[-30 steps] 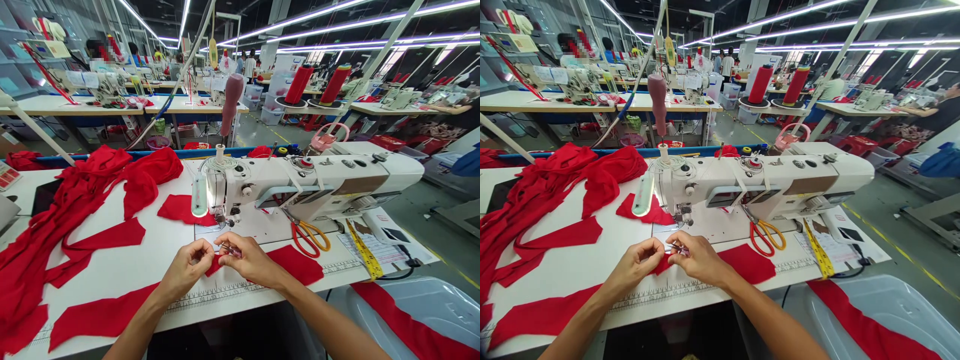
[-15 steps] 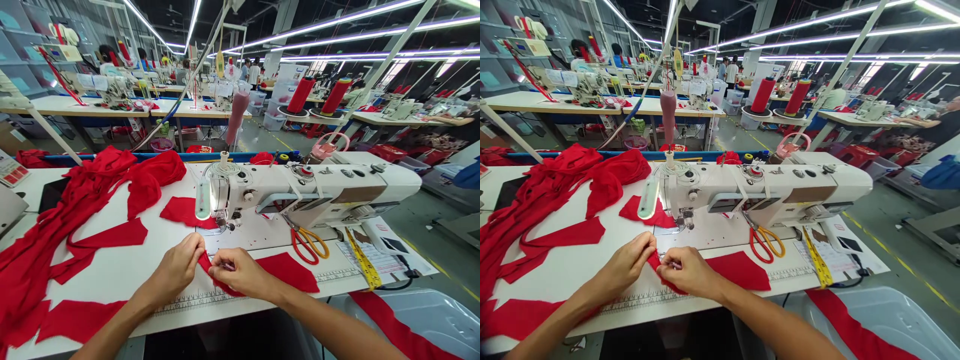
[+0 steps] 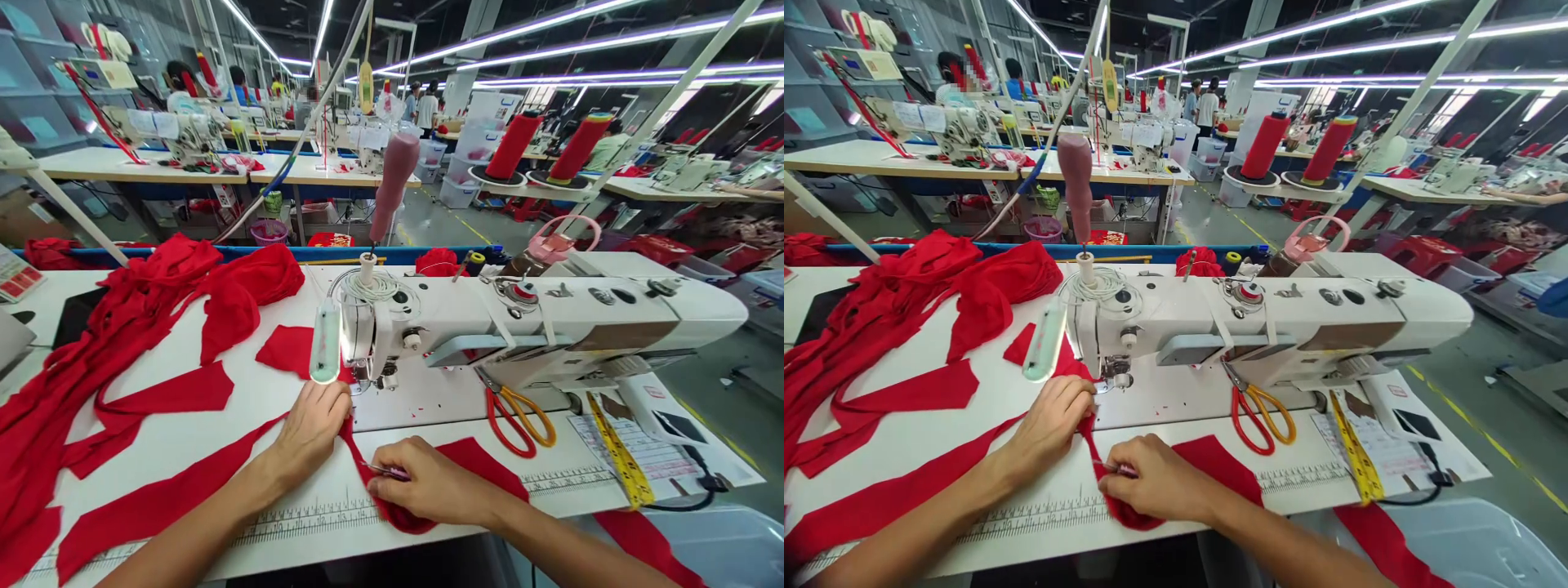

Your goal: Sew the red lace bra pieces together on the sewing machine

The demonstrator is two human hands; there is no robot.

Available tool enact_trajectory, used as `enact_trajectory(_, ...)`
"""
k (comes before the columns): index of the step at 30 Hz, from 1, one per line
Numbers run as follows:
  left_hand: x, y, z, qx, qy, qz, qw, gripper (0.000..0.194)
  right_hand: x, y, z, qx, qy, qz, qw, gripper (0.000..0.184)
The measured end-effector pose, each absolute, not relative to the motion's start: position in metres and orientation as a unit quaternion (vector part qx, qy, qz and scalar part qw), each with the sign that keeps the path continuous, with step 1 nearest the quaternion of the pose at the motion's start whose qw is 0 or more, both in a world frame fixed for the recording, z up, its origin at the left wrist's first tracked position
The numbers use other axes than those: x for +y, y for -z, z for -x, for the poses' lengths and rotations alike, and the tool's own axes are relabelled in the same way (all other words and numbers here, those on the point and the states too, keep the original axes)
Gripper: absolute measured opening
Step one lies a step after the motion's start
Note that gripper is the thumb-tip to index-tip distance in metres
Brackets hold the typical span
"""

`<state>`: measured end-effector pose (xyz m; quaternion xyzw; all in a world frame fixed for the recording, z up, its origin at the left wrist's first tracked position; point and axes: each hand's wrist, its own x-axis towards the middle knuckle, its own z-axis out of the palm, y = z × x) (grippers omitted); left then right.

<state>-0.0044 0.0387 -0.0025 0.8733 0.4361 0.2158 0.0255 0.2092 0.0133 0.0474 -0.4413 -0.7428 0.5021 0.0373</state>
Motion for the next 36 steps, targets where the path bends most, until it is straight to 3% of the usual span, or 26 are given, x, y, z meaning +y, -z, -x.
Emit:
enact_trajectory(4, 0.039, 0.006, 0.008, 0.421, -0.237, -0.875, 0.031, 0.027, 0.016, -0.05, -0.214, -0.742, -0.512, 0.431, 0.026, 0.021)
enact_trajectory(10, 0.034, 0.003, 0.01, 0.443, -0.243, -0.861, 0.054, 0.02, 0.012, -0.05, -0.217, -0.716, -0.55, 0.429, 0.016, 0.022)
enact_trajectory(15, 0.035, -0.011, 0.016, 0.507, -0.258, -0.805, 0.17, 0.02, 0.004, -0.052, -0.224, -0.73, -0.516, 0.447, 0.033, 0.03)
enact_trajectory(25, 0.028, -0.034, 0.025, 0.562, -0.311, -0.658, 0.393, 0.021, 0.009, -0.049, -0.229, -0.727, -0.49, 0.478, 0.051, 0.027)
enact_trajectory(36, 0.016, -0.032, 0.037, 0.542, -0.346, -0.67, 0.37, 0.017, -0.001, -0.053, -0.234, -0.75, -0.417, 0.508, 0.077, 0.023)
